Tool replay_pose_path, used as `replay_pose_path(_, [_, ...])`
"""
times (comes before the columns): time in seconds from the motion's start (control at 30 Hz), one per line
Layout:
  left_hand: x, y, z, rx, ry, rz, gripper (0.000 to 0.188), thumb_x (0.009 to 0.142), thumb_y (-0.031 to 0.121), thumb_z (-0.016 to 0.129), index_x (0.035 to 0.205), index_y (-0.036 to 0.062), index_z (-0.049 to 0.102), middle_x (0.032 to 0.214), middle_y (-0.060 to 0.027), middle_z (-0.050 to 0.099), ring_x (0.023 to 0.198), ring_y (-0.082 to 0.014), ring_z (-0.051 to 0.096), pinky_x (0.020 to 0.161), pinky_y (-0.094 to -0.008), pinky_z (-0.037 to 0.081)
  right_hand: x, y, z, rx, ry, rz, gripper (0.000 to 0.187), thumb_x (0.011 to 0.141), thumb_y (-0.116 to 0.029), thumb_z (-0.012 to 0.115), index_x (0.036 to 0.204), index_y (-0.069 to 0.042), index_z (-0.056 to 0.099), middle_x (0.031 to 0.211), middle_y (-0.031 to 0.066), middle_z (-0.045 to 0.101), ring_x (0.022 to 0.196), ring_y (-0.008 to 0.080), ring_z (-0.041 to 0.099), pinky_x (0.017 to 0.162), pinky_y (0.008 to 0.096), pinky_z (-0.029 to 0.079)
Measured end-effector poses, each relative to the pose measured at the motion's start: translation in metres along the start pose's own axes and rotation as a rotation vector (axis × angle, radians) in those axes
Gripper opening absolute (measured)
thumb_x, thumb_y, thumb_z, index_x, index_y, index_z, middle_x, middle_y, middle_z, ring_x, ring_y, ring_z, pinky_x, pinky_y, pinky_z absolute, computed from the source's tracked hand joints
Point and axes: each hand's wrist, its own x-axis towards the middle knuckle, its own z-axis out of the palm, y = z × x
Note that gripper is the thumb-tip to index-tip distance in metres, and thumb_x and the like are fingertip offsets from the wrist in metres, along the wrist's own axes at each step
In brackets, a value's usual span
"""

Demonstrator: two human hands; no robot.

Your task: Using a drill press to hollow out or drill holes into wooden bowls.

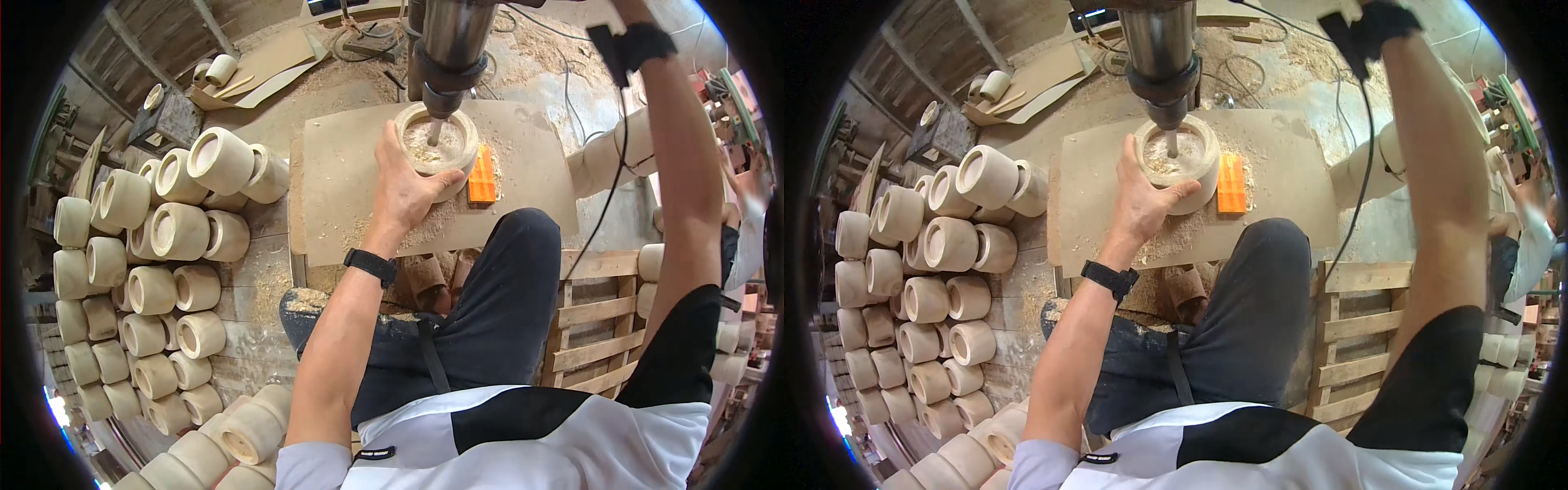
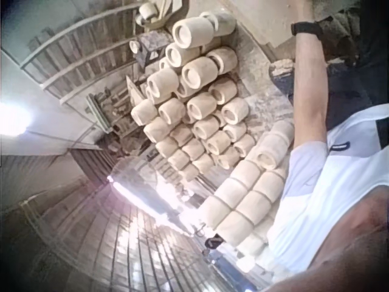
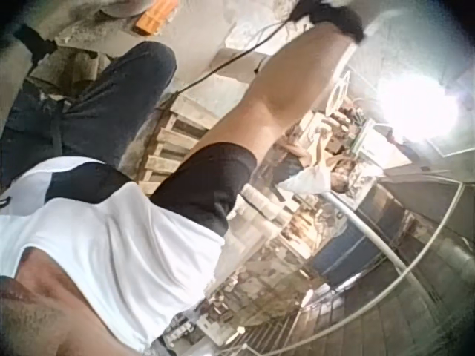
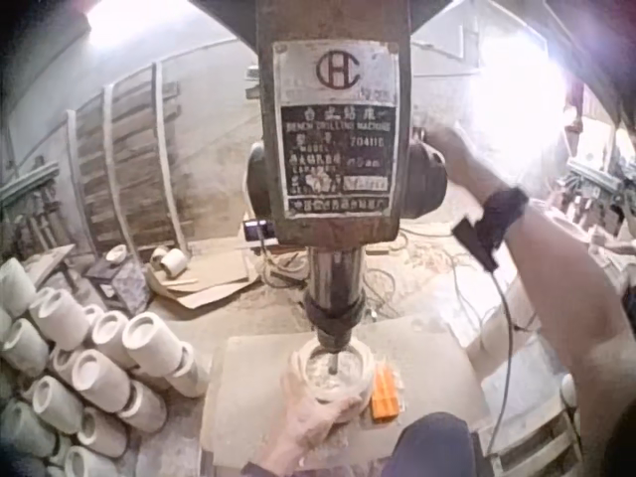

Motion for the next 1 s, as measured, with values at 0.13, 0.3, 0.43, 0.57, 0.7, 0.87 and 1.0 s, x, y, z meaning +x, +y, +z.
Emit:
replay_pose_path(0.13, [0.000,0.008,0.000,-0.042,-0.013,-0.050,0.115,0.065,0.031,0.090,0.146,-0.0013,0.015,0.135,-0.0253,0.035,0.130,-0.0381,0.035,0.109,-0.0450,0.033,-0.071,0.016,0.095,0.060,0.113,0.428,0.038,0.096,-0.033,0.055,0.117,-0.001,0.059,0.084,0.0105,0.063,0.076,0.0196,0.063,0.071,0.0330,0.053])
replay_pose_path(0.3, [-0.003,-0.002,-0.003,-0.053,0.083,0.032,0.098,0.061,0.024,0.091,0.135,0.0025,0.030,0.131,-0.0235,0.041,0.123,-0.0379,0.041,0.105,-0.0469,0.036,-0.151,-0.169,0.127,0.052,0.062,1.061,0.038,0.098,-0.035,0.052,0.095,0.000,0.065,0.060,0.0020,0.053,0.042,0.0086,0.047,0.041,0.0253,0.038])
replay_pose_path(0.43, [0.006,-0.019,0.018,-0.096,0.072,0.044,0.117,0.060,0.032,0.092,0.145,0.0018,0.017,0.136,-0.0259,0.035,0.127,-0.0391,0.040,0.109,-0.0469,0.035,-0.161,-0.276,0.044,-0.756,0.183,0.851,0.032,0.102,-0.027,0.045,0.114,-0.005,0.064,0.065,-0.0051,0.045,0.051,0.0020,0.040,0.045,0.0232,0.028])
replay_pose_path(0.57, [-0.005,-0.010,0.006,-0.072,0.084,-0.012,0.126,0.062,0.039,0.091,0.147,-0.0030,0.009,0.141,-0.0260,0.032,0.132,-0.0373,0.036,0.109,-0.0445,0.037,-0.106,-0.243,-0.012,-0.149,0.459,0.253,0.035,0.102,-0.020,0.041,0.125,0.002,0.053,0.074,0.0001,0.051,0.070,0.0128,0.050,0.070,0.0280,0.043])
replay_pose_path(0.7, [-0.002,-0.033,0.010,-0.122,0.076,0.057,0.135,0.055,0.035,0.094,0.149,-0.0006,0.003,0.143,-0.0256,0.030,0.135,-0.0375,0.033,0.112,-0.0445,0.032,-0.116,-0.139,0.079,-0.067,0.545,0.484,0.034,0.100,-0.023,0.043,0.119,0.001,0.058,0.097,0.0096,0.068,0.090,0.0181,0.061,0.085,0.0319,0.048])
replay_pose_path(0.87, [0.001,-0.048,0.018,-0.212,0.116,0.185,0.137,0.050,0.033,0.096,0.150,0.0016,0.008,0.141,-0.0230,0.035,0.133,-0.0356,0.037,0.111,-0.0441,0.033,-0.199,-0.056,0.259,0.517,0.135,1.048,0.032,0.093,-0.011,0.047,0.122,-0.001,0.058,0.111,0.0055,0.063,0.093,0.0132,0.056,0.082,0.0284,0.046])
replay_pose_path(1.0, [-0.001,-0.023,0.000,-0.241,0.059,0.269,0.125,0.051,0.033,0.095,0.148,0.0050,0.021,0.137,-0.0205,0.043,0.129,-0.0361,0.042,0.110,-0.0443,0.034,-0.237,-0.041,0.306,0.701,0.162,0.948,0.035,0.093,-0.010,0.046,0.125,0.000,0.055,0.113,0.0060,0.061,0.100,0.0142,0.055,0.087,0.0286,0.047])
